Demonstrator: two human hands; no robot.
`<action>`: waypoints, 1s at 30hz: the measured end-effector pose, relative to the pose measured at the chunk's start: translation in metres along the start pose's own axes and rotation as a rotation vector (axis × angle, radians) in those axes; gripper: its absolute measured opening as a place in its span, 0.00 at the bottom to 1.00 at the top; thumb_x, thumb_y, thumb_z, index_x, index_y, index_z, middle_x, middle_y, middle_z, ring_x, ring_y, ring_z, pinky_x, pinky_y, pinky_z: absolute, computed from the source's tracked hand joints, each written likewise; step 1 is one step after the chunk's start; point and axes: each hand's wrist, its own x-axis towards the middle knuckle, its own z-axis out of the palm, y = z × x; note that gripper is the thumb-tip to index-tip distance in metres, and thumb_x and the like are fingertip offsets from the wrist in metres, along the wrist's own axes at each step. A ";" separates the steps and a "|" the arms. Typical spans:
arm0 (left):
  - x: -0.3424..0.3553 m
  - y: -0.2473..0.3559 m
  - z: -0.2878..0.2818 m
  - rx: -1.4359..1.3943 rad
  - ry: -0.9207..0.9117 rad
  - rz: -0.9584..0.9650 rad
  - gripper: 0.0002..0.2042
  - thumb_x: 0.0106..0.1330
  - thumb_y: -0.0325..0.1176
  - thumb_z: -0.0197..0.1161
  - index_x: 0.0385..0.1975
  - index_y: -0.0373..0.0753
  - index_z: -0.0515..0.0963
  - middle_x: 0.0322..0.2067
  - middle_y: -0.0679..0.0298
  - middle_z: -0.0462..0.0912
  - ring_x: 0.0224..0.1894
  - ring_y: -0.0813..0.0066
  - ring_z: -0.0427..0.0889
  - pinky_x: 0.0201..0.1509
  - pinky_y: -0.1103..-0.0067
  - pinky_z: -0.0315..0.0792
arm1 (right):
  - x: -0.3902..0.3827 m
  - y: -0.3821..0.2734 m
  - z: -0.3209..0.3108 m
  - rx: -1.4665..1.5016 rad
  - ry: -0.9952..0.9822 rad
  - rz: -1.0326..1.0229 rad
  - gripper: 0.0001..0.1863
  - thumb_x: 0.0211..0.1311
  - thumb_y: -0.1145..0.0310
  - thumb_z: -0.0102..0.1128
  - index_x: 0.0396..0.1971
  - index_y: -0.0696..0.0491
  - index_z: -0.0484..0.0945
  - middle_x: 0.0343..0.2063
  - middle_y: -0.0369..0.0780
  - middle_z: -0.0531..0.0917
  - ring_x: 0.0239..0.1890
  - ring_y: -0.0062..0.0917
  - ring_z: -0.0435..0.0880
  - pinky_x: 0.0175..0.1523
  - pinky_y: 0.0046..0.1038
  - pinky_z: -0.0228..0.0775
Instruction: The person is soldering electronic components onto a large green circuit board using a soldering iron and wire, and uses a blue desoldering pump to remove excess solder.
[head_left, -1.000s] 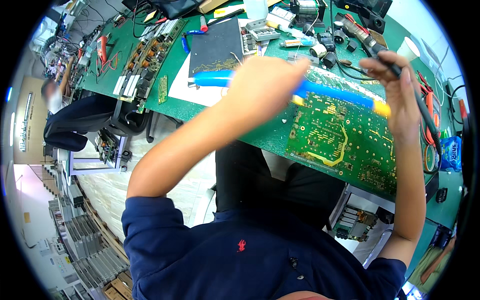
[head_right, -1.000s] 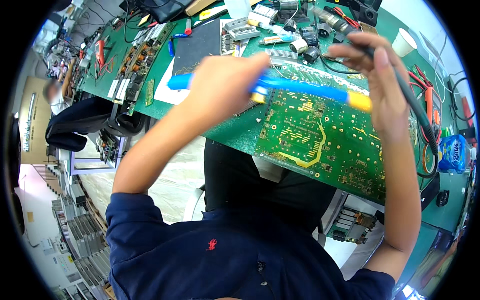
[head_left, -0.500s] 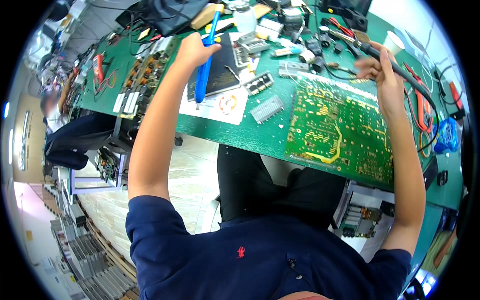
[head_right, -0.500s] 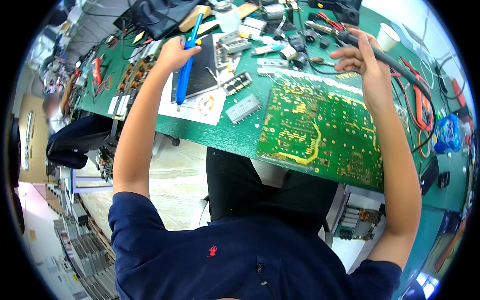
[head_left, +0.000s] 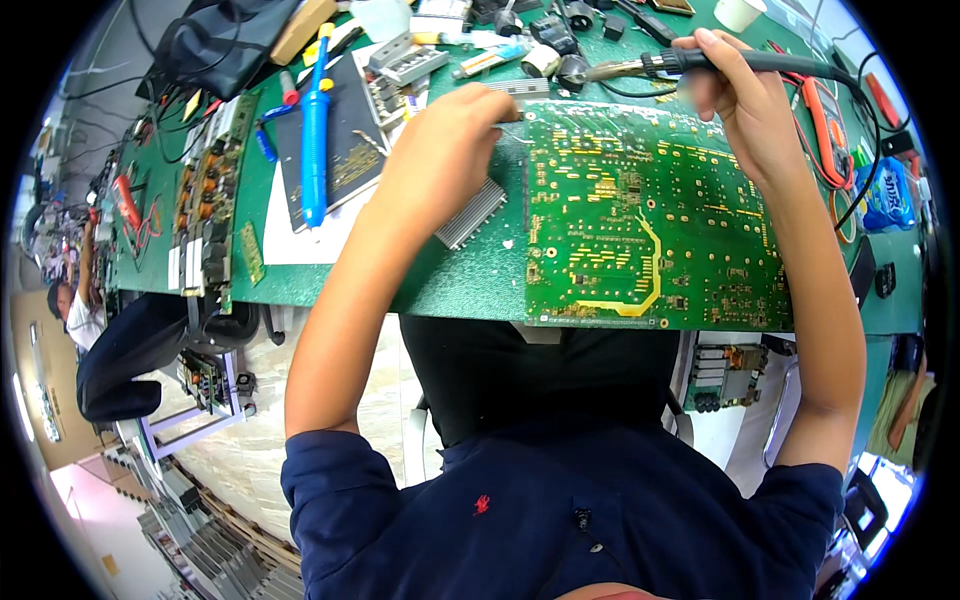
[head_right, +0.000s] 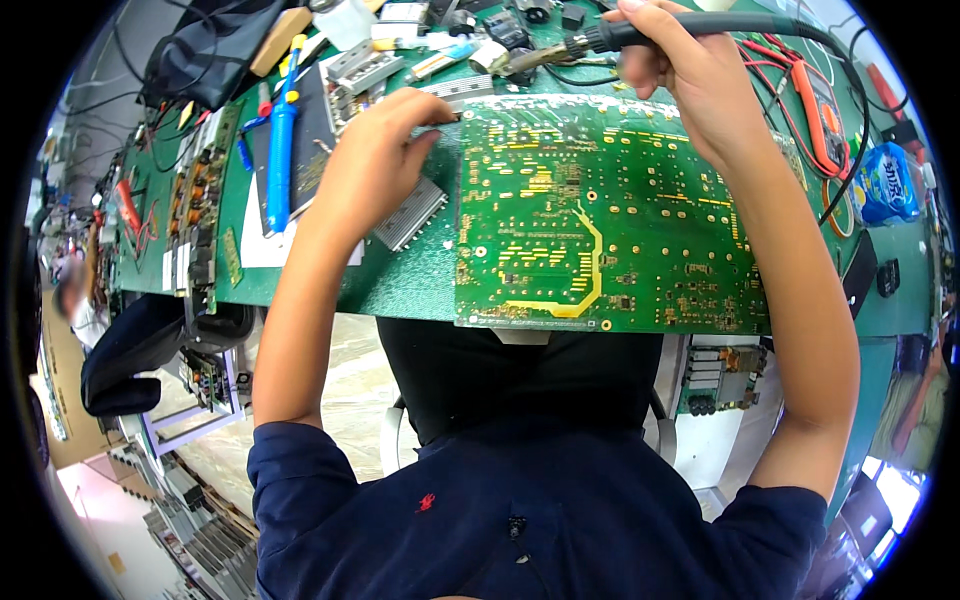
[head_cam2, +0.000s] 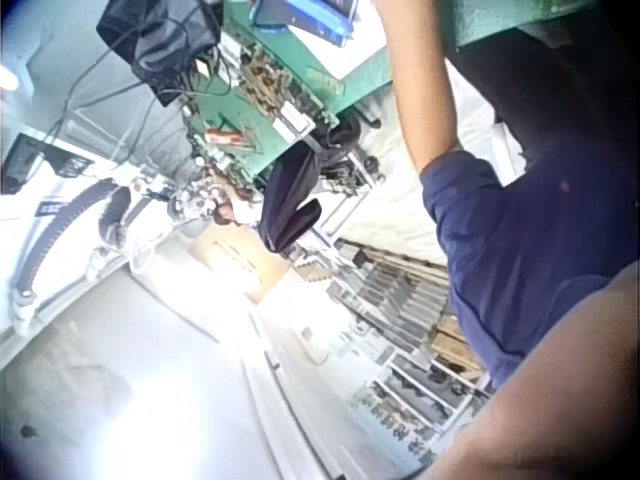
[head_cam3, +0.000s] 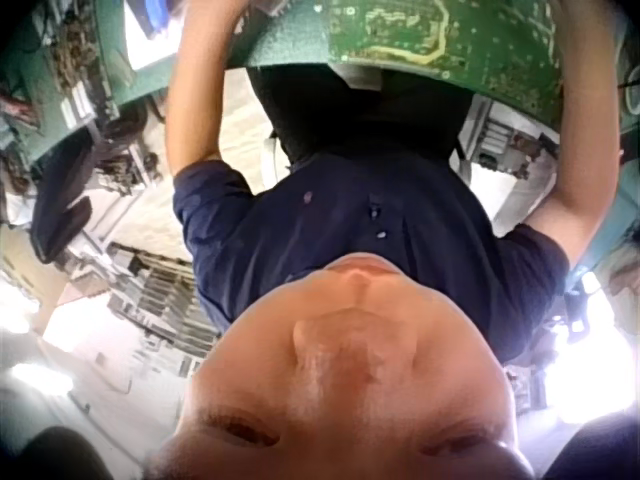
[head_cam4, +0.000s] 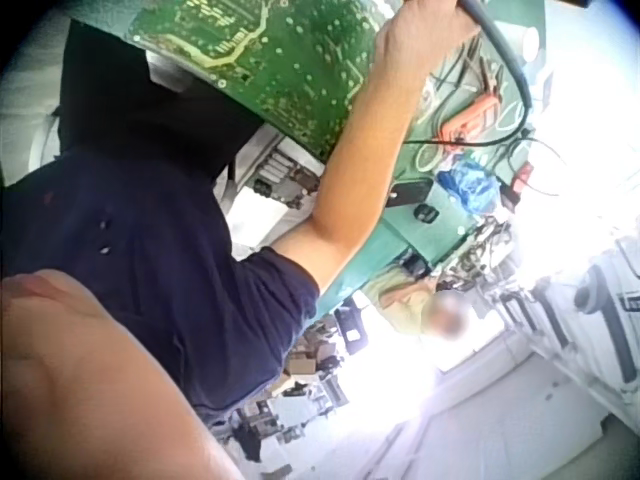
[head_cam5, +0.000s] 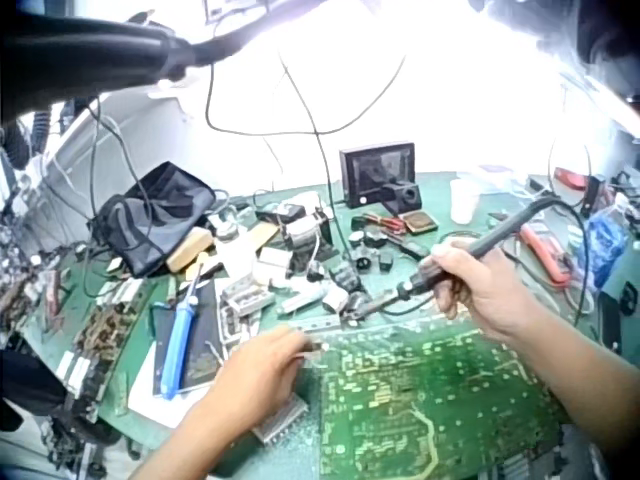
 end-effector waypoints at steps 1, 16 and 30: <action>0.003 0.001 -0.005 0.003 -0.006 -0.016 0.07 0.59 0.19 0.62 0.36 0.34 0.77 0.34 0.56 0.81 0.39 0.56 0.82 0.41 0.71 0.75 | -0.001 -0.003 0.003 -0.005 -0.006 0.001 0.20 0.73 0.58 0.50 0.45 0.62 0.80 0.17 0.33 0.73 0.21 0.14 0.69 0.29 0.17 0.61; 0.014 -0.005 -0.004 -0.140 0.097 0.037 0.08 0.53 0.13 0.64 0.31 0.32 0.80 0.35 0.59 0.84 0.38 0.68 0.84 0.43 0.80 0.75 | -0.017 -0.012 0.001 -0.192 0.013 0.195 0.16 0.69 0.57 0.55 0.38 0.57 0.77 0.13 0.30 0.69 0.12 0.10 0.64 0.16 0.14 0.50; 0.010 -0.006 -0.012 -0.247 -0.035 0.137 0.09 0.42 0.15 0.66 0.26 0.32 0.81 0.24 0.60 0.81 0.28 0.68 0.80 0.34 0.78 0.72 | -0.018 -0.006 0.015 -0.220 0.054 0.093 0.15 0.70 0.60 0.53 0.35 0.58 0.75 0.14 0.30 0.68 0.13 0.09 0.64 0.16 0.15 0.49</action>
